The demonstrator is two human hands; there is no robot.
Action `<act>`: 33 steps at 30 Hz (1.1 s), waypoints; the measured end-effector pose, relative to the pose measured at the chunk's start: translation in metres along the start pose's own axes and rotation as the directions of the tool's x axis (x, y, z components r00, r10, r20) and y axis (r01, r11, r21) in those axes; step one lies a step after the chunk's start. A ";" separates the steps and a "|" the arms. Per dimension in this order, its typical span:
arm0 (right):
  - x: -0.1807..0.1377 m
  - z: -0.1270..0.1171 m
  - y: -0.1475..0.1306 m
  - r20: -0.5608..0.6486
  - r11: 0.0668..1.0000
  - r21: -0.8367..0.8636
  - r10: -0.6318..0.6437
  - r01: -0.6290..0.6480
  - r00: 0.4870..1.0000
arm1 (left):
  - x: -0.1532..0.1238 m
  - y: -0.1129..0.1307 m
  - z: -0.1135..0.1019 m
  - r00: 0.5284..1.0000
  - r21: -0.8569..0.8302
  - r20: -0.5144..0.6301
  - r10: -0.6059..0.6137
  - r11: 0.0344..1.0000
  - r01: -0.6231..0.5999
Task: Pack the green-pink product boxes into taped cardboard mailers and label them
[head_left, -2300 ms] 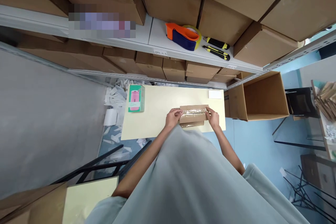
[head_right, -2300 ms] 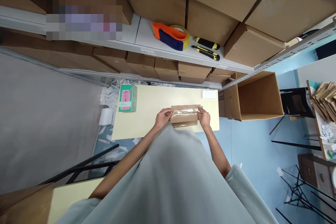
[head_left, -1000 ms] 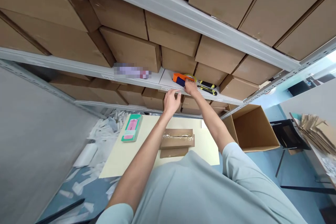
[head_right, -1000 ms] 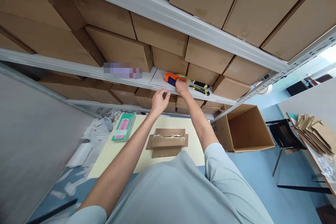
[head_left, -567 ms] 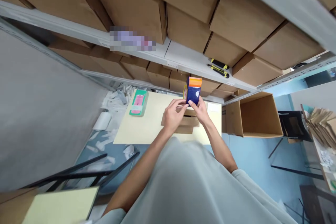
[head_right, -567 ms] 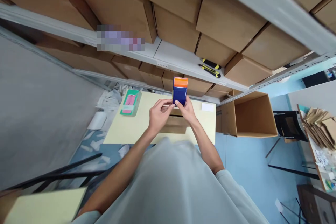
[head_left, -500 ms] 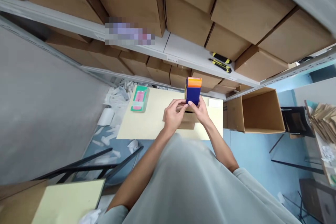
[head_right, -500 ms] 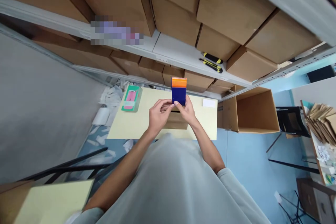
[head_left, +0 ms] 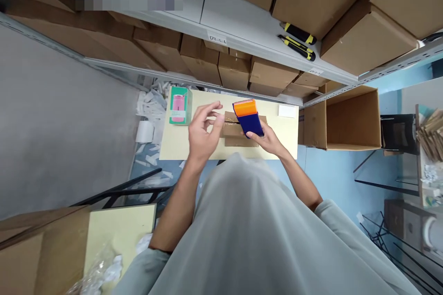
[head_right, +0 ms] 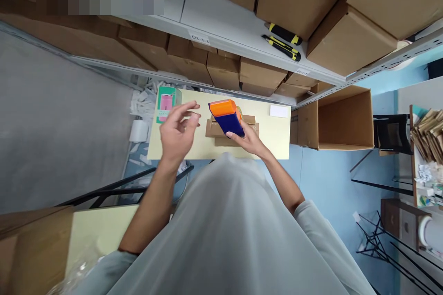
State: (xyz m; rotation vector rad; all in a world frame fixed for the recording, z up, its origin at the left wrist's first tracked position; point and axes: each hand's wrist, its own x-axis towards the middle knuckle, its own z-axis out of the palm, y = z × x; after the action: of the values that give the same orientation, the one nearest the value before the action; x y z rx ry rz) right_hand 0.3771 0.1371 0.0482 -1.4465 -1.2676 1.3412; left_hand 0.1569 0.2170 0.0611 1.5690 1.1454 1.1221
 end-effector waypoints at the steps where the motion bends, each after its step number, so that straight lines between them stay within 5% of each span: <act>1: -0.005 -0.004 0.000 0.025 0.999 -0.032 0.009 -0.008 1.000 | 0.005 0.003 -0.006 1.000 0.008 0.013 0.019 1.000 -0.019; 9: -0.025 -0.025 0.004 0.091 0.940 -0.324 -0.079 0.105 0.993 | 0.006 0.031 -0.023 0.955 0.127 0.282 0.095 0.983 -0.135; 23: -0.041 -0.036 -0.006 0.264 0.636 -0.639 -0.346 0.432 0.900 | -0.009 0.060 -0.032 0.909 0.134 0.356 0.214 0.952 -0.277; 33: -0.048 -0.039 -0.022 0.294 0.475 -0.738 -0.415 0.480 0.861 | -0.015 0.072 -0.039 0.861 0.152 0.427 0.275 0.917 -0.368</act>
State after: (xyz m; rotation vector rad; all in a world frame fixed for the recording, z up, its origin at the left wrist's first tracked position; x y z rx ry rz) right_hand 0.4142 0.0985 0.0856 -1.4234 -2.2985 0.4257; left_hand 0.1297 0.1937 0.1362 2.1177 0.7689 0.8344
